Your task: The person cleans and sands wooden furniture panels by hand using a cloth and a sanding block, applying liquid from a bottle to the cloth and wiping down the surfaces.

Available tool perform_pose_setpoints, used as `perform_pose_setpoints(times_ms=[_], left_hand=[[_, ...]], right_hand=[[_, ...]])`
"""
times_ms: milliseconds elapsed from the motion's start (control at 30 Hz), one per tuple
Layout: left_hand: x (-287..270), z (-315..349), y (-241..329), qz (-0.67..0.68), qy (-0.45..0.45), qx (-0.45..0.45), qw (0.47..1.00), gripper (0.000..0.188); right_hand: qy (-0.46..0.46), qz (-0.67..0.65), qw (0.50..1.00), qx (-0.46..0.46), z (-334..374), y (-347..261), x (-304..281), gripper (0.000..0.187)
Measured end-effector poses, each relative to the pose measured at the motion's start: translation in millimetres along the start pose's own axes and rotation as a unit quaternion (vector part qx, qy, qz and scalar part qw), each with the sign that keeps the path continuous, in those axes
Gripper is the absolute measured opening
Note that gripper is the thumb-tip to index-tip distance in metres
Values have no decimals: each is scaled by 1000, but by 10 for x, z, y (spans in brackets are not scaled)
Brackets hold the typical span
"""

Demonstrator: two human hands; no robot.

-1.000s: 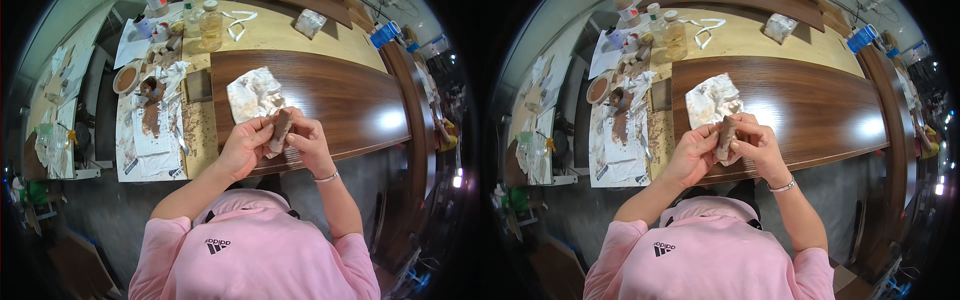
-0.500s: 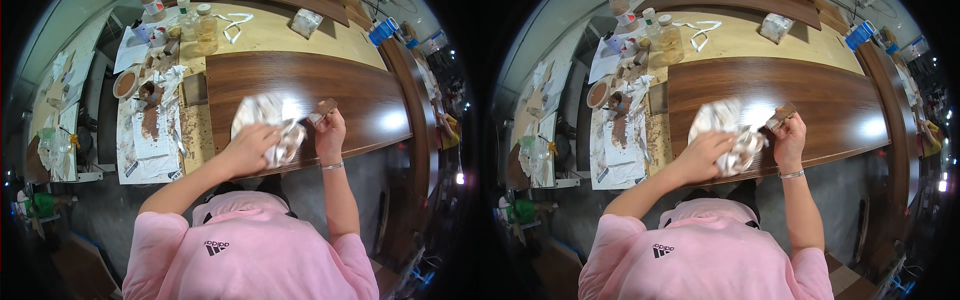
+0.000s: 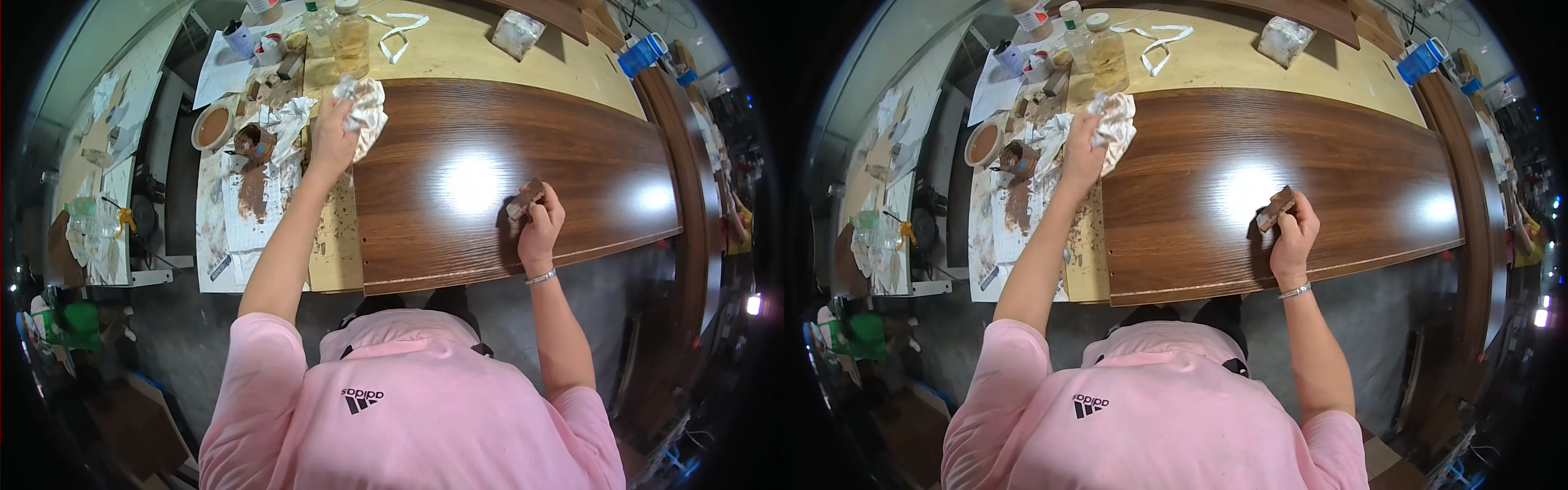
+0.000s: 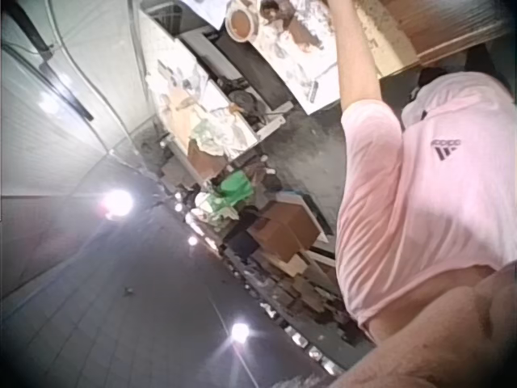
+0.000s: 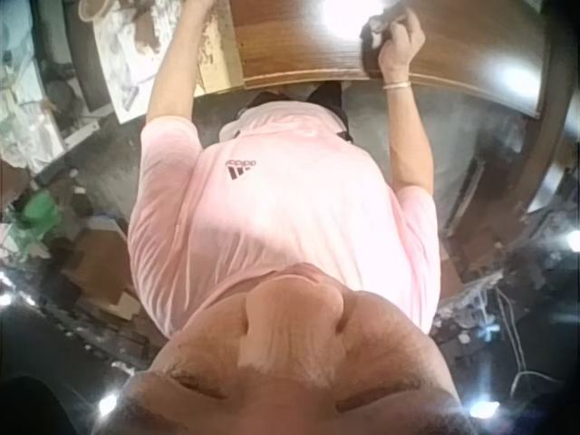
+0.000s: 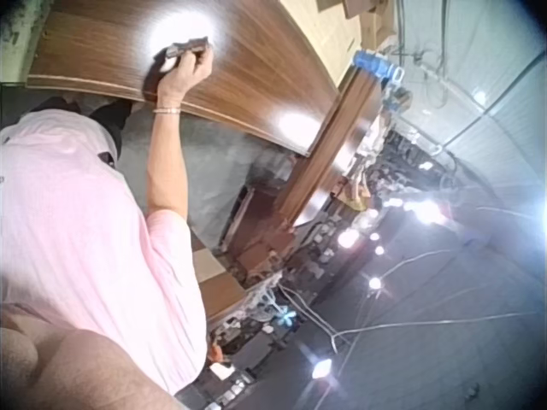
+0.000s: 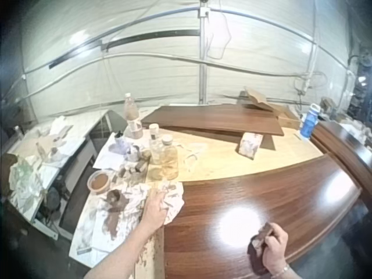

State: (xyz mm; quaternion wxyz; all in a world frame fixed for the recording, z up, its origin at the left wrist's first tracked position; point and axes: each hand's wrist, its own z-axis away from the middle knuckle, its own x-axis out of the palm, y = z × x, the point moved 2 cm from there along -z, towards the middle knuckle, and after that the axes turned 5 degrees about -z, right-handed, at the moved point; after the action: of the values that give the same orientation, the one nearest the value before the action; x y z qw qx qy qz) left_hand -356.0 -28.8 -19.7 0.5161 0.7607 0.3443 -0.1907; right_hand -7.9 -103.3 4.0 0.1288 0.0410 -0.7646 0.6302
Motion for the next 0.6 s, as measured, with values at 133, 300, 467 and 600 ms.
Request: perform_pose_setpoints(times_ms=[133, 300, 467, 600], left_hand=[[-187, 1034, 281, 49, -22, 127, 990, 38], [-772, 2023, 431, 139, -118, -30, 983, 24], [-904, 1659, 649, 103, -59, -26, 993, 29], [-519, 1432, 533, 82, -122, 68, 987, 24]], right_hand=[[13, 4, 1000, -3, 4, 41, -87, 27], [-1, -2, 1000, -12, 10, 18, -97, 28], [-8, -14, 1000, -14, 11, 16, -79, 31], [-14, -23, 1000, -13, -14, 38, -123, 35]])
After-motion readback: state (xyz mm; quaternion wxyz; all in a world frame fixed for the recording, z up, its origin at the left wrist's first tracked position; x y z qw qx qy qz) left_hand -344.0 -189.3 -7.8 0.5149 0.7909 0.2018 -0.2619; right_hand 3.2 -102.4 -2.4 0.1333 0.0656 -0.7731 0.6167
